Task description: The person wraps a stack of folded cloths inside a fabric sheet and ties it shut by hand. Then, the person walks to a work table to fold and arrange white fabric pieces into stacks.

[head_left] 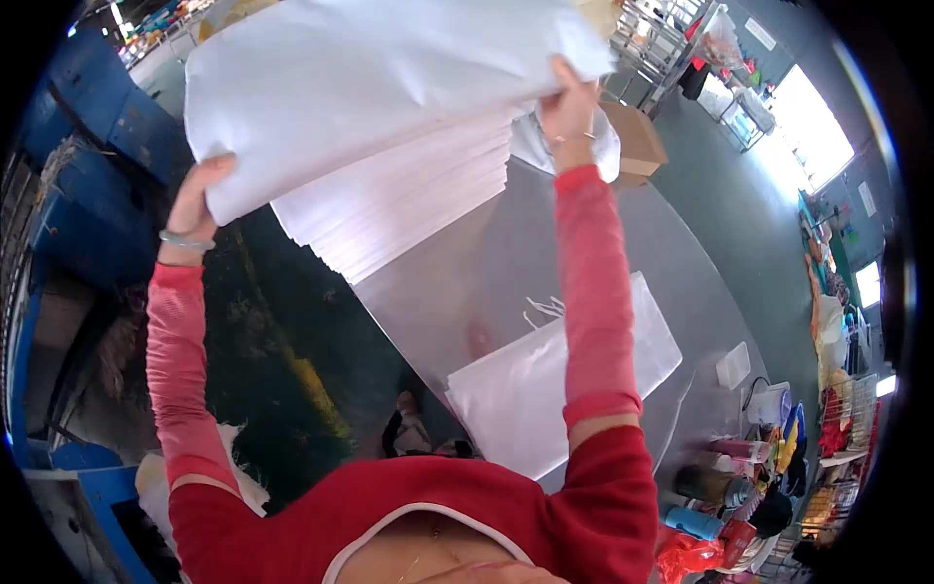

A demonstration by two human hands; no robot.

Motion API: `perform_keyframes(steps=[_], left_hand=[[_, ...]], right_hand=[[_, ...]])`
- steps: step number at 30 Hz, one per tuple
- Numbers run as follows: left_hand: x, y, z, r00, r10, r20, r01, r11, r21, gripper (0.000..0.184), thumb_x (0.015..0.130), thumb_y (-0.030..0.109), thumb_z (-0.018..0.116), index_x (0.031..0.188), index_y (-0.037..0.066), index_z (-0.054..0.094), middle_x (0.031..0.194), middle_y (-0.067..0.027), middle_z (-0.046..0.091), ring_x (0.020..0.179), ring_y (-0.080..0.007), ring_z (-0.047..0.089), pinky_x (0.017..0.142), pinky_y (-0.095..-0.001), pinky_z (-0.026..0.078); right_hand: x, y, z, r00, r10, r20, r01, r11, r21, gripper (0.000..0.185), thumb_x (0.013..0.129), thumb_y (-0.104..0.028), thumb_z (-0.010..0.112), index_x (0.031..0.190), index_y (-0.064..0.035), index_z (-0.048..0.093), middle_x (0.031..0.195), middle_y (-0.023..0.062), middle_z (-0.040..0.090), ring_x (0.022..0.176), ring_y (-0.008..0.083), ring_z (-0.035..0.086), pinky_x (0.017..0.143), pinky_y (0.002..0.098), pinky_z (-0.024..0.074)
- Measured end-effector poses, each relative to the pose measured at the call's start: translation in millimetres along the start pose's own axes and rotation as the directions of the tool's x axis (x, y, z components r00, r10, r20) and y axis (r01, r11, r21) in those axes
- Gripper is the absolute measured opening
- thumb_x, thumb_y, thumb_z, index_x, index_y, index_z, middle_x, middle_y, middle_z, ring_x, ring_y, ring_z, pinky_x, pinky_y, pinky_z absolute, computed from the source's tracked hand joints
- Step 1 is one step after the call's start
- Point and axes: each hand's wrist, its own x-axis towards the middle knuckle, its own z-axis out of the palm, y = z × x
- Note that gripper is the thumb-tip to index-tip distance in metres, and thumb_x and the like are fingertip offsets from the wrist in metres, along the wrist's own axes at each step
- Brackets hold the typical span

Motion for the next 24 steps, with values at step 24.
perform_keyframes(steps=[24], left_hand=[[-114.1, -284.9, 46.1, 0.893, -0.419, -0.162, 0.449, 0.837, 0.312, 0.016, 0.078, 0.023, 0.053, 0.074, 0.008, 0.051, 0.06, 0.0004, 0.05, 0.052, -0.0077, 0.049, 0.046, -0.0212, 0.039]], right_hand=[[-246.3, -60.5, -380.1, 0.926, -0.146, -0.348, -0.339, 0.085, -0.937, 0.031, 0.074, -0.02, 0.061, 0.101, -0.006, 0.056, 0.086, 0.0077, 0.058, 0.078, 0.0183, 0.054, 0.072, 0.0296, 0.0429]])
